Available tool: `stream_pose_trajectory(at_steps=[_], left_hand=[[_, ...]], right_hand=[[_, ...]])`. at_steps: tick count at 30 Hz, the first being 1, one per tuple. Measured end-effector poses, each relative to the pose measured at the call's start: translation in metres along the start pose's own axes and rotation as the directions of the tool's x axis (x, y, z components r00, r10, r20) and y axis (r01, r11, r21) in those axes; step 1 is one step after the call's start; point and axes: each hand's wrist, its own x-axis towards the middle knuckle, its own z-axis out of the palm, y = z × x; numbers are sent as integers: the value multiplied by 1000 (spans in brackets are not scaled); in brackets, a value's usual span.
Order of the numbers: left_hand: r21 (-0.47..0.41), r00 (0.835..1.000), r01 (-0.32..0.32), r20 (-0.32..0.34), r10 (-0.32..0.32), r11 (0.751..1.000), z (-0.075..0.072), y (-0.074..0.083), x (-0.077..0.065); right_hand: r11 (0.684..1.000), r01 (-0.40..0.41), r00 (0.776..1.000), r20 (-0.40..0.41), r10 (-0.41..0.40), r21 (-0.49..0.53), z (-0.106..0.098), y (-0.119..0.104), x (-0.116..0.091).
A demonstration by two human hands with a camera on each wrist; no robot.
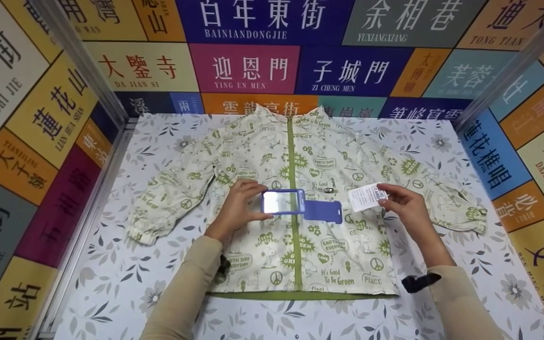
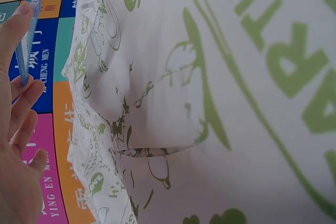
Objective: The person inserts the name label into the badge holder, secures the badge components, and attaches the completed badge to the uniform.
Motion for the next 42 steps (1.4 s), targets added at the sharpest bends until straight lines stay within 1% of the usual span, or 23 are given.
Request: stream_pose_trajectory(at_steps=[4, 10, 15, 21, 28, 32, 38, 42], left_hand=[[-3, 1000, 2, -2, -2, 1000, 1, 1, 1], [12, 1000, 4, -6, -4, 1000, 3, 4, 7], [11, 1000, 7, -19, -7, 1000, 2, 7, 10], [34, 1000, -11, -21, 12, 999, 4, 8, 13], [44, 999, -8, -34, 10, 999, 7, 8, 13], [44, 999, -7, -43, 8, 999, 8, 8, 13], [8, 999, -3, -46, 3, 1000, 8, 9, 12], [23, 999, -17, -46, 18, 1000, 9, 10, 12]], right_hand=[[997, 25, 999, 22, -27, 68, 20, -8, 8], [989, 4, 999, 33, -9, 151, 47, -15, 17], [989, -15, 999, 47, 9, 147, 65, -18, 21], [990, -37, 997, 72, 27, 138, 82, -21, 26], [990, -76, 990, 124, 61, 119, 94, -24, 27], [989, -85, 989, 130, 70, 119, 98, -24, 27], [991, -98, 987, 138, 85, 90, 103, -25, 29], [990, -121, 984, 143, 111, 69, 104, -28, 29]])
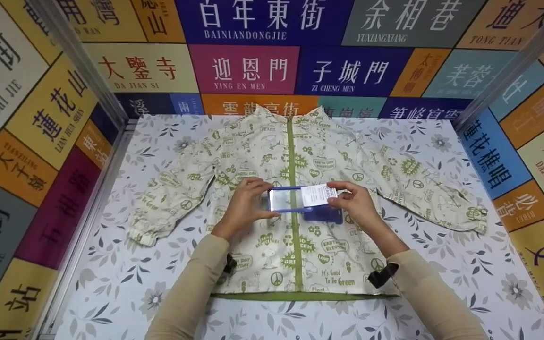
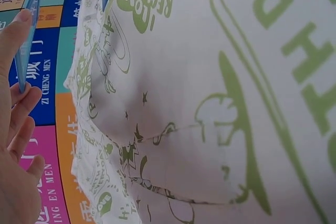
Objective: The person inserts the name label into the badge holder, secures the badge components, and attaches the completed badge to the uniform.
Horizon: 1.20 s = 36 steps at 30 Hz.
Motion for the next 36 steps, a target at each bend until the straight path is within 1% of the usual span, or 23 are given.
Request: stream_pose_trajectory(at_steps=[3, 6, 12, 15, 18, 21, 25, 32, 36], left_hand=[[20, 1000, -12, -7, 12, 1000, 0, 0, 0], [33, 1000, -10, -11, 11, 999, -1, 0, 0], [9, 1000, 14, -11, -14, 1000, -2, 3, 1], [2, 1000, 25, -5, -25, 1000, -2, 4, 1], [17, 1000, 27, 0, -27, 999, -3, 4, 1], [28, 1000, 27, -4, -27, 999, -3, 3, 1], [19, 1000, 28, -9, -28, 999, -3, 3, 1], [63, 1000, -3, 0, 3, 998, -2, 2, 0], [68, 1000, -9, 2, 9, 998, -2, 2, 0]], right_hand=[[1000, -12, 1000, -6, 12, -13, 0, -1, 1], [999, -15, 1000, -11, 15, -33, -1, -3, 1], [997, -13, 1000, -4, 12, -77, 1, -7, 3], [997, -18, 1000, 6, 18, -79, 4, -16, -1], [996, -9, 1000, 10, 10, -93, 5, -21, -4], [995, -8, 1000, 6, 8, -97, 5, -28, -8], [994, -21, 1000, 11, 22, -105, 6, -36, -10], [995, -1, 1000, 18, 3, -99, 10, -34, -8], [996, 6, 1000, 16, -4, -91, 12, -32, -8]])
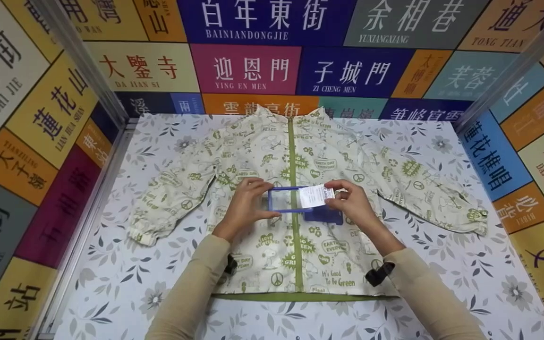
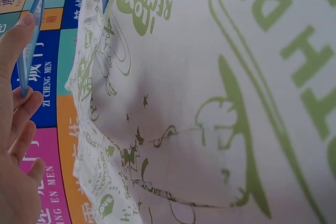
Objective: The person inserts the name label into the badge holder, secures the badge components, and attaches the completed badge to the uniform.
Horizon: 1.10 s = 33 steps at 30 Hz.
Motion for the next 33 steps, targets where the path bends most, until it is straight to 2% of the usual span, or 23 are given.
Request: stream_pose_trajectory(at_steps=[8, 19, 28, 33], left_hand=[[-44, 1000, 4, -10, -4, 999, 1, 0, 1], [-58, 999, 35, -4, -36, 998, 1, 2, 2], [-74, 1000, 31, 5, -31, 997, 2, 4, 2], [-73, 999, 31, 12, -30, 997, 3, 5, 2]], right_hand=[[1000, 5, 1000, -7, -5, 14, 3, 4, 2], [999, 10, 1000, -7, -10, 39, 7, 7, 7], [1000, 6, 1000, -6, -6, 18, 8, 8, 8], [999, -5, 1000, -13, 5, 46, 11, 10, 8]])
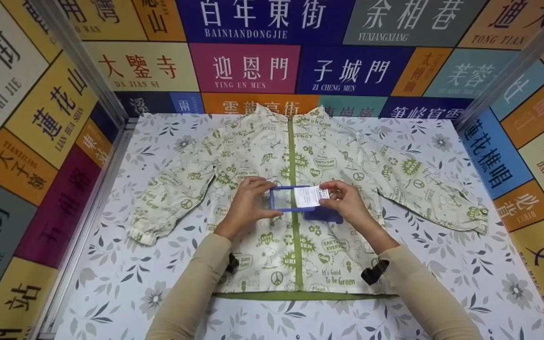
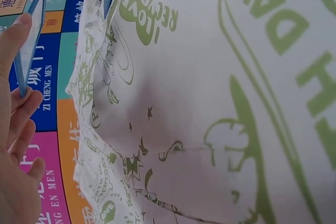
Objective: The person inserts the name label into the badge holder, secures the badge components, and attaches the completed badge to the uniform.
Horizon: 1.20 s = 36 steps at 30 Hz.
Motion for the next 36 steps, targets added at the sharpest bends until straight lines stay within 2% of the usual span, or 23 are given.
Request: stream_pose_trajectory(at_steps=[10, 17, 30, 36], left_hand=[[43, 1000, -14, -11, 15, 999, 1, 1, 1], [27, 1000, 12, -6, -12, 1000, 2, 5, 2], [27, 1000, 6, -15, -5, 1000, 4, 7, 4], [0, 1000, 2, -28, -2, 1000, 5, 8, 3]], right_hand=[[1000, -5, 1000, 0, 5, 31, 6, 1, 1], [998, 25, 1000, -8, -25, 62, 10, 30, 13], [998, 45, 999, -31, -43, 52, 18, 32, 15], [1000, 22, 998, -53, -21, 18, 22, 30, 15]])
